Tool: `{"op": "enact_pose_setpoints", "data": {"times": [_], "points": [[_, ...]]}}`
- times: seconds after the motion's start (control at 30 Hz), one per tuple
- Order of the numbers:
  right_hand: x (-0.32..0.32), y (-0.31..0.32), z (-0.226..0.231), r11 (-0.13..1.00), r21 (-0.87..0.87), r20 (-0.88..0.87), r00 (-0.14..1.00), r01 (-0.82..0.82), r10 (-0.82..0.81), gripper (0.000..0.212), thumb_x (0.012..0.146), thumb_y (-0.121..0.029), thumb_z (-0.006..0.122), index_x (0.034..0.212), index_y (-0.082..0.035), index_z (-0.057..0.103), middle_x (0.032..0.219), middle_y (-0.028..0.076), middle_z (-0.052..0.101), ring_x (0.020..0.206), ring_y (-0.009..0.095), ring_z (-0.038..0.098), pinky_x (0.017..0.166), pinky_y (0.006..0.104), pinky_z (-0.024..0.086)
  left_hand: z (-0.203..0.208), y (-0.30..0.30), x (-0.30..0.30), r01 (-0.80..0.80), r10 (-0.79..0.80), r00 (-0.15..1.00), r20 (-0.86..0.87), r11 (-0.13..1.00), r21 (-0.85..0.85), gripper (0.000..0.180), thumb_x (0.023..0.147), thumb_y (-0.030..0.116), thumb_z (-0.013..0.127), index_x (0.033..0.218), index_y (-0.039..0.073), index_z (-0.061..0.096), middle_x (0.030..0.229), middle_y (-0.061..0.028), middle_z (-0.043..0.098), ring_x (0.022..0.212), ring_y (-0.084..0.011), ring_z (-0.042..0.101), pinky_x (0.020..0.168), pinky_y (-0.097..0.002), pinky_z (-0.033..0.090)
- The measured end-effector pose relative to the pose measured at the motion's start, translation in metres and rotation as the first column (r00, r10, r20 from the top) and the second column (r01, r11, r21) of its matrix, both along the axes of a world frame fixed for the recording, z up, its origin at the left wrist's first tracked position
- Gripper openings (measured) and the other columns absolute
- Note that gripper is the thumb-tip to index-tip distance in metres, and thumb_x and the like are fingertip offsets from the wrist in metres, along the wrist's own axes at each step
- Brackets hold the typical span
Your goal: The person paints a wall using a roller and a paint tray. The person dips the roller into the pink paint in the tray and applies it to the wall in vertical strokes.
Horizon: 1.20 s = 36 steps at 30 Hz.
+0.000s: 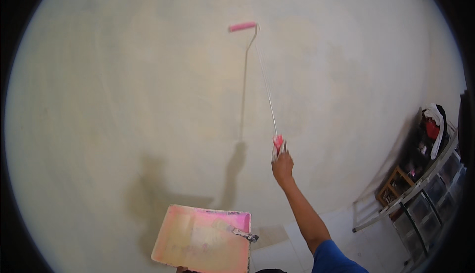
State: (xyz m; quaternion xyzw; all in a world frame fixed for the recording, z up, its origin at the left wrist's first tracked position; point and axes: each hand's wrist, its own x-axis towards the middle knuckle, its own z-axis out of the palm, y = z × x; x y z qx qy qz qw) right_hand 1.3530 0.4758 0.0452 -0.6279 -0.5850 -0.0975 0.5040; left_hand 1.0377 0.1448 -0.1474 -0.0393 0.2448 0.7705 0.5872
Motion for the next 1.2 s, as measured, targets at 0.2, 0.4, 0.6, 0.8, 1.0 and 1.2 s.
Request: {"op": "enact_pose_setpoints", "data": {"times": [0.2,0.4,0.6,0.8,1.0,1.2], "points": [[0.01,-0.049,-0.108,0.997,-0.055,-0.039,0.998,0.053,-0.055,0.038,0.092,-0.025,0.051,0.118,0.003,0.051,0.083,0.029,0.062,0.072,0.044,0.062,0.062,0.049,0.05,0.007,0.021,-0.012,0.091,-0.092,0.996,-0.013,0.995,-0.025,0.027,0.061,0.007,0.061,0.088,0.004,0.062,0.07,-0.0049,0.06,0.056,-0.0186,0.053,0.053,-0.0334,0.049],[-0.003,-0.135,-0.183,0.978,-0.14,-0.177,0.976,-0.152,0.126,0.039,0.081,-0.03,0.067,0.101,0.002,0.058,0.069,0.027,0.06,0.064,0.043,0.061,0.056,0.0462,0.049,-0.03,0.042,-0.064,0.175,-0.175,0.984,-0.017,0.984,-0.006,0.027,0.06,0.006,0.061,0.088,0.004,0.061,0.071,-0.0052,0.06,0.056,-0.0188,0.053,0.051,-0.0327,0.048],[-0.032,-0.229,-0.26,0.907,-0.414,-0.316,0.947,-0.08,-0.06,0.039,0.077,-0.03,0.07,0.093,0.003,0.058,0.06,0.018,0.059,0.053,0.029,0.06,0.052,0.0408,0.048,-0.055,0.069,-0.112,0.307,-0.306,0.952,0.012,0.95,-0.066,0.025,0.06,0.008,0.061,0.085,0.005,0.062,0.072,-0.0044,0.062,0.059,-0.019,0.056,0.053,-0.032,0.05],[-0.074,-0.275,-0.26,0.756,-0.635,-0.534,0.797,-0.159,-0.281,0.033,0.078,-0.026,0.072,0.087,0.001,0.057,0.059,0.009,0.056,0.047,0.015,0.052,0.044,0.0314,0.044,-0.052,0.102,-0.142,0.367,-0.361,0.93,0.065,0.916,-0.161,0.015,0.061,0.007,0.06,0.076,0.006,0.062,0.071,-0.0043,0.062,0.061,-0.0192,0.058,0.055,-0.0329,0.051],[-0.088,-0.307,-0.26,0.743,-0.647,-0.674,0.583,-0.169,-0.454,0.022,0.077,-0.018,0.071,0.079,-0.004,0.054,0.059,0.001,0.053,0.046,0.01,0.05,0.042,0.0275,0.042,-0.015,0.118,-0.153,0.419,-0.43,0.9,-0.065,0.897,-0.139,0.002,0.063,0.009,0.058,0.064,0.01,0.057,0.061,-0.0024,0.055,0.053,-0.018,0.051,0.05,-0.0338,0.047],[-0.085,-0.318,-0.233,0.787,-0.616,-0.604,0.661,-0.034,-0.445,0.024,0.076,-0.02,0.071,0.078,0.0,0.058,0.06,0.008,0.058,0.05,0.016,0.058,0.047,0.0332,0.047,-0.029,0.137,-0.162,0.471,-0.487,0.87,-0.079,0.868,-0.156,0.014,0.066,0.014,0.06,0.057,0.013,0.048,0.054,-0.0011,0.047,0.048,-0.017,0.045,0.045,-0.0324,0.042]]}}
